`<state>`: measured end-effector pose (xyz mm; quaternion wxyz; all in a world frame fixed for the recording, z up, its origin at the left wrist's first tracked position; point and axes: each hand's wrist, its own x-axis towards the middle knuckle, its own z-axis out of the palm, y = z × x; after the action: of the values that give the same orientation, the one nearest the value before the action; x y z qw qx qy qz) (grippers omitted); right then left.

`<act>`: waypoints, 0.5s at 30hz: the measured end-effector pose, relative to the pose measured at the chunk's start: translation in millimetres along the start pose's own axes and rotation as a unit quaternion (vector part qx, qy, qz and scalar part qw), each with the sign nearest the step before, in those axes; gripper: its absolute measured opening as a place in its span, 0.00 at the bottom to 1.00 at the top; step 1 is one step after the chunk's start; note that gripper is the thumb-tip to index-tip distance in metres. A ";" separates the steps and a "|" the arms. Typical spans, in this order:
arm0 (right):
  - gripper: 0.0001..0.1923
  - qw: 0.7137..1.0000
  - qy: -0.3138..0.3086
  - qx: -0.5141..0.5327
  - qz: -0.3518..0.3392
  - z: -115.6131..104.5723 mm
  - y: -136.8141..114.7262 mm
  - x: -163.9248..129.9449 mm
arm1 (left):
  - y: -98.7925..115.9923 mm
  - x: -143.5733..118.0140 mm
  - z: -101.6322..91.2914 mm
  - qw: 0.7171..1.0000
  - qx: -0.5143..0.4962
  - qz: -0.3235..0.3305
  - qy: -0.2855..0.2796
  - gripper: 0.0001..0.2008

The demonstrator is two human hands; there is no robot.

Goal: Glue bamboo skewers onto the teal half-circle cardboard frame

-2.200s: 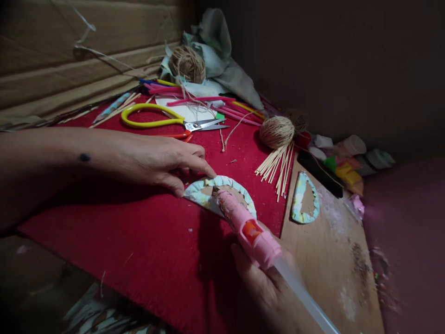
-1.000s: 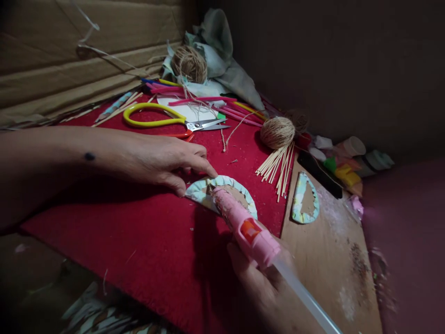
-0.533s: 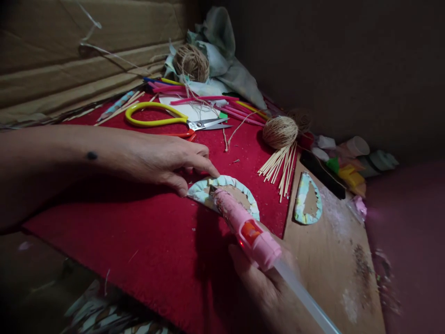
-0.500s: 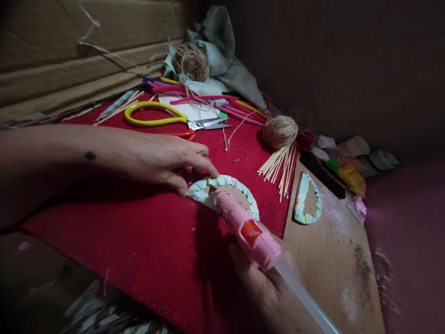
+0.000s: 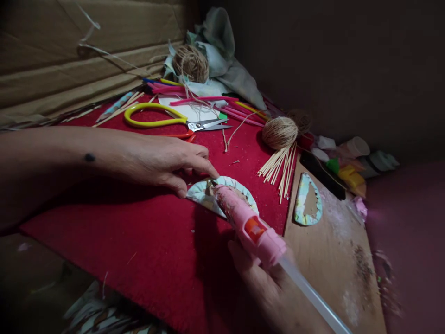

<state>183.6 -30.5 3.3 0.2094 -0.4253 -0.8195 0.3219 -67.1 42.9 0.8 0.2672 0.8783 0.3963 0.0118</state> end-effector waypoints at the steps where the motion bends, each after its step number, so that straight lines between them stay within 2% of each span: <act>1: 0.26 1.000 -0.016 0.004 0.003 -1.2 0.8 -1.0 | 0.4 0.1 -0.2 1.000 0.000 0.001 0.000 0.16; 4: 0.28 0.999 -0.048 0.019 0.008 -3.8 2.9 -2.6 | 1.8 0.3 -0.7 1.000 0.003 -0.004 -0.002 0.17; 12: 0.29 0.997 -0.071 0.021 -0.014 -7.4 5.0 -5.6 | 0.4 -0.7 -0.7 1.000 -0.005 0.004 -0.002 0.18; 15: 0.28 0.999 -0.046 0.018 -0.004 -5.8 0.8 -7.3 | 1.0 -0.2 -0.1 1.000 -0.017 -0.003 -0.008 0.19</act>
<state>191.6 -34.2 6.3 0.1805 -0.4028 -0.8241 0.3551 -66.6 42.3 1.3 0.2852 0.8727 0.3962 0.0112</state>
